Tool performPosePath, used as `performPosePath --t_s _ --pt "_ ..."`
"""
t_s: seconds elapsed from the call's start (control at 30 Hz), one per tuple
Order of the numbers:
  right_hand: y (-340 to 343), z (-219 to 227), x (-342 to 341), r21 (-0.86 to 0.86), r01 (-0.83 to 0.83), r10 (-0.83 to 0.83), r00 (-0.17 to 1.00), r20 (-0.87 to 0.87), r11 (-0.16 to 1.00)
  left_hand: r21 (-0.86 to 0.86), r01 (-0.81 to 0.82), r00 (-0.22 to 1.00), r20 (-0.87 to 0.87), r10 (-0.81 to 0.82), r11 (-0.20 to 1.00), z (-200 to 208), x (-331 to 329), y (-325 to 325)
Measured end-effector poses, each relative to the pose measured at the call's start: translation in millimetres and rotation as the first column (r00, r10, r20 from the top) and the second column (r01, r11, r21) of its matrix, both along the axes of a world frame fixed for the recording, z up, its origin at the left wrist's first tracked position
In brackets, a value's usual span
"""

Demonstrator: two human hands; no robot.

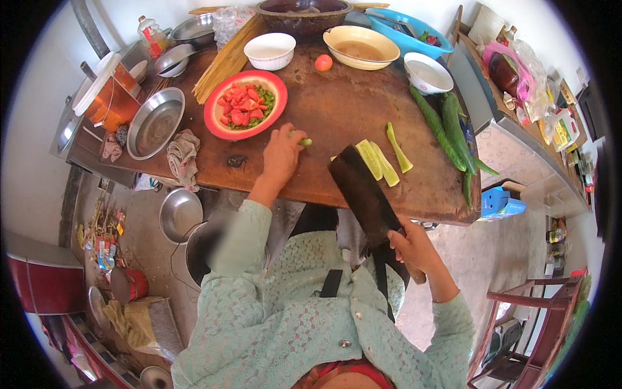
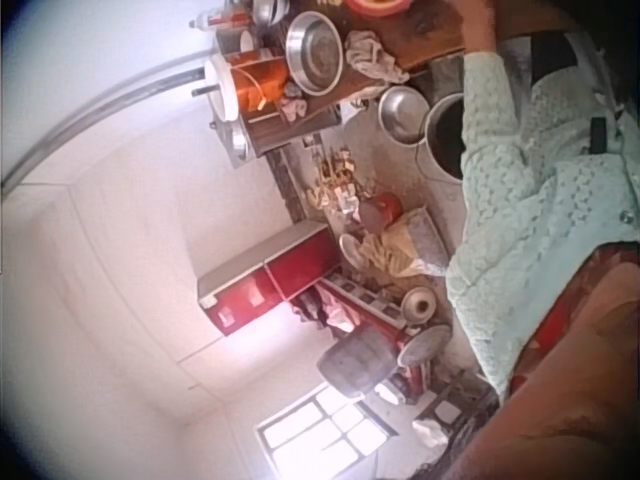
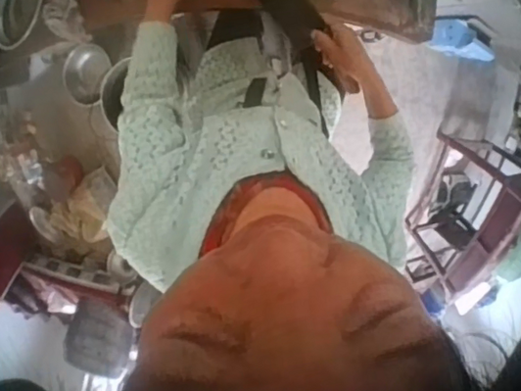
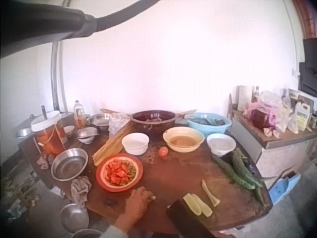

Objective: The person peels a green vegetable using a peeler, then uses a cleaver to cut it into smaller pieces on a wooden cutting board. The person also wipes the board with a cloth and places the cut pieces into a metal bowl.

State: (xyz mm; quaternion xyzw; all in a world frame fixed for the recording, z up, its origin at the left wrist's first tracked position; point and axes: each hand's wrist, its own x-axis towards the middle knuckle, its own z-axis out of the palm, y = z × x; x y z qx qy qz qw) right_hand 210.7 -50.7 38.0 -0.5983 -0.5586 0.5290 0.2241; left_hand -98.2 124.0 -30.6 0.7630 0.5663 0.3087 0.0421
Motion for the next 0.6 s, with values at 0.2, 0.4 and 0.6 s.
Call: performPosePath --t_s 0.2,0.4,0.6 --pt "18 -4 7 0.145 0.034 -0.046 0.996 0.077 0.989 0.101 0.286 0.949 0.107 -0.296 0.953 -8 50 -55" --pt "20 13 -6 0.445 -0.103 -0.006 0.972 0.237 0.89 0.129 0.242 0.906 0.325 -0.272 0.962 -16 59 -63" --pt "26 35 -14 0.4 -0.232 0.055 0.911 0.408 0.886 0.103 0.237 0.892 0.371 -0.258 0.966 -19 55 -64"
